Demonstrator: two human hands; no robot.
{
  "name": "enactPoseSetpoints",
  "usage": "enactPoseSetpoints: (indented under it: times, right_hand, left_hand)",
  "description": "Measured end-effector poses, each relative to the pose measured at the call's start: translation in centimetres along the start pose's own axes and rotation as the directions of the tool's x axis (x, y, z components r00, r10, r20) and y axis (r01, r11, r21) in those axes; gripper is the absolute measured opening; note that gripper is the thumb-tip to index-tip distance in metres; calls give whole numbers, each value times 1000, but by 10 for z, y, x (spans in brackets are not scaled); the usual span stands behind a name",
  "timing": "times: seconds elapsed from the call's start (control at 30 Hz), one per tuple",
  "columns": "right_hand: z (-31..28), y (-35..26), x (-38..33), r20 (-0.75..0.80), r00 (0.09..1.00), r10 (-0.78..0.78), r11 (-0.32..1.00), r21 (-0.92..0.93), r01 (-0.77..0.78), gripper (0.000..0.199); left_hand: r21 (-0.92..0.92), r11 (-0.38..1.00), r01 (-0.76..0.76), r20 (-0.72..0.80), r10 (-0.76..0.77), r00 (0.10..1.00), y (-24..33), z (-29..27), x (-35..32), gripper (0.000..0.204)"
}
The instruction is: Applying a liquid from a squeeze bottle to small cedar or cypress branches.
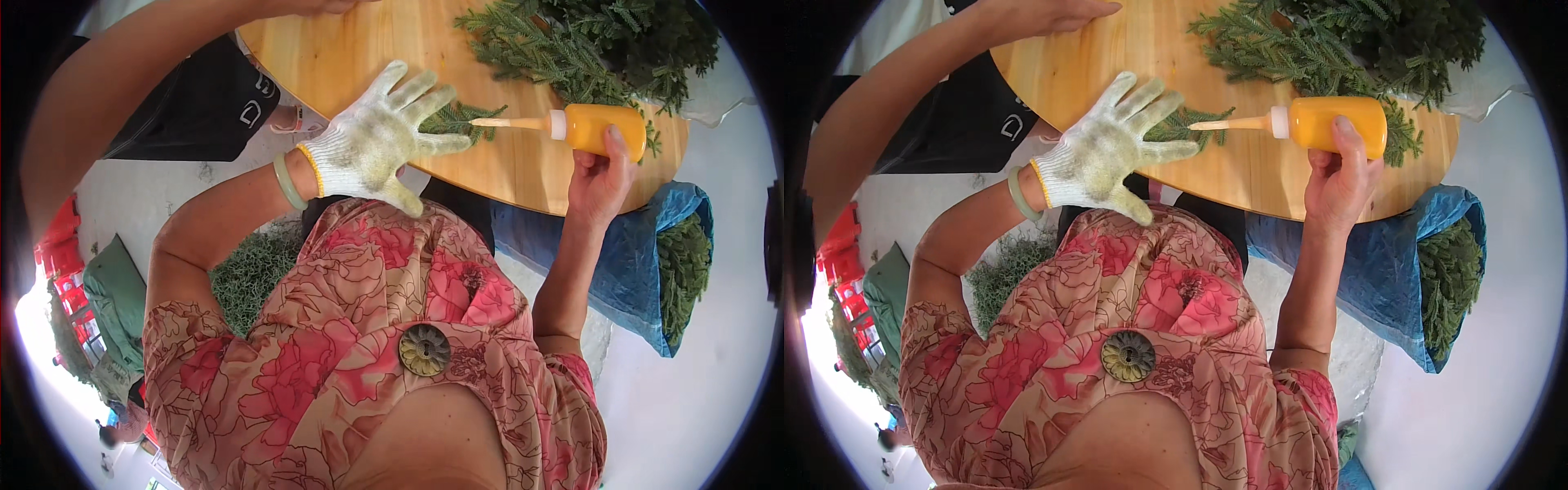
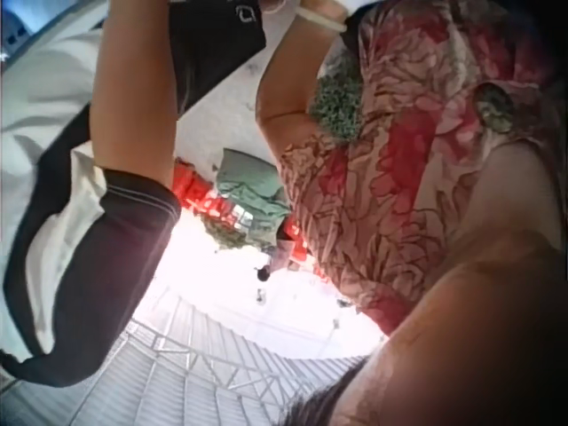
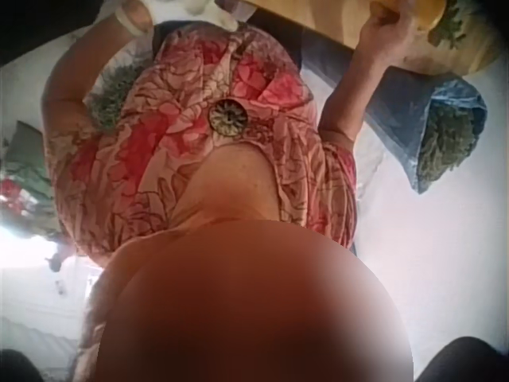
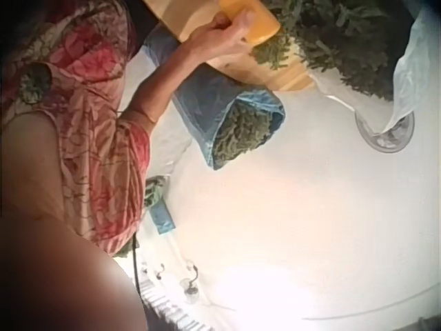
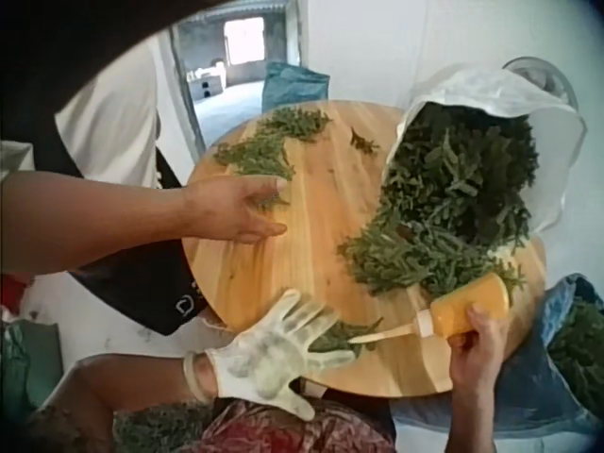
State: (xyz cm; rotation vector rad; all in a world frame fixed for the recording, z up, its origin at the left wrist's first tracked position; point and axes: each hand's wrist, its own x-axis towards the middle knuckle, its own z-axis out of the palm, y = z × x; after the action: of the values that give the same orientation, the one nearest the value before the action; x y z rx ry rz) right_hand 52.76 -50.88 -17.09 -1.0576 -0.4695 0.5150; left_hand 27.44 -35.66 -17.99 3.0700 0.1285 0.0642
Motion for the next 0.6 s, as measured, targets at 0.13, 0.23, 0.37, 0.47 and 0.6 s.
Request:
enactPoseSetpoints:
  times: [0.13,0.23,0.37,0.47,0.6]
  right_hand:
    - [-2,7,0,48,999,-6,1000,-22,7,17]
    - [3,12,-1,13,1000,16,1000,-22,-16,18]
    - [2,17,1,-25,997,74,997,22,-74,15]
    - [-4,16,2,-21,991,131,985,112,-128,14]
    - [-17,13,6,-23,987,158,979,135,-153,14]
  left_hand:
    - [-2,1000,-16,-6,16,1000,-1,1,0,103]
    - [-81,997,-15,-4,15,1000,-2,1,1,103]
    - [-117,991,-58,2,59,998,-8,-4,2,98]
    - [-169,982,-89,-70,78,995,-13,0,-2,94]
    - [-176,979,-103,-144,78,986,-19,-2,-14,89]
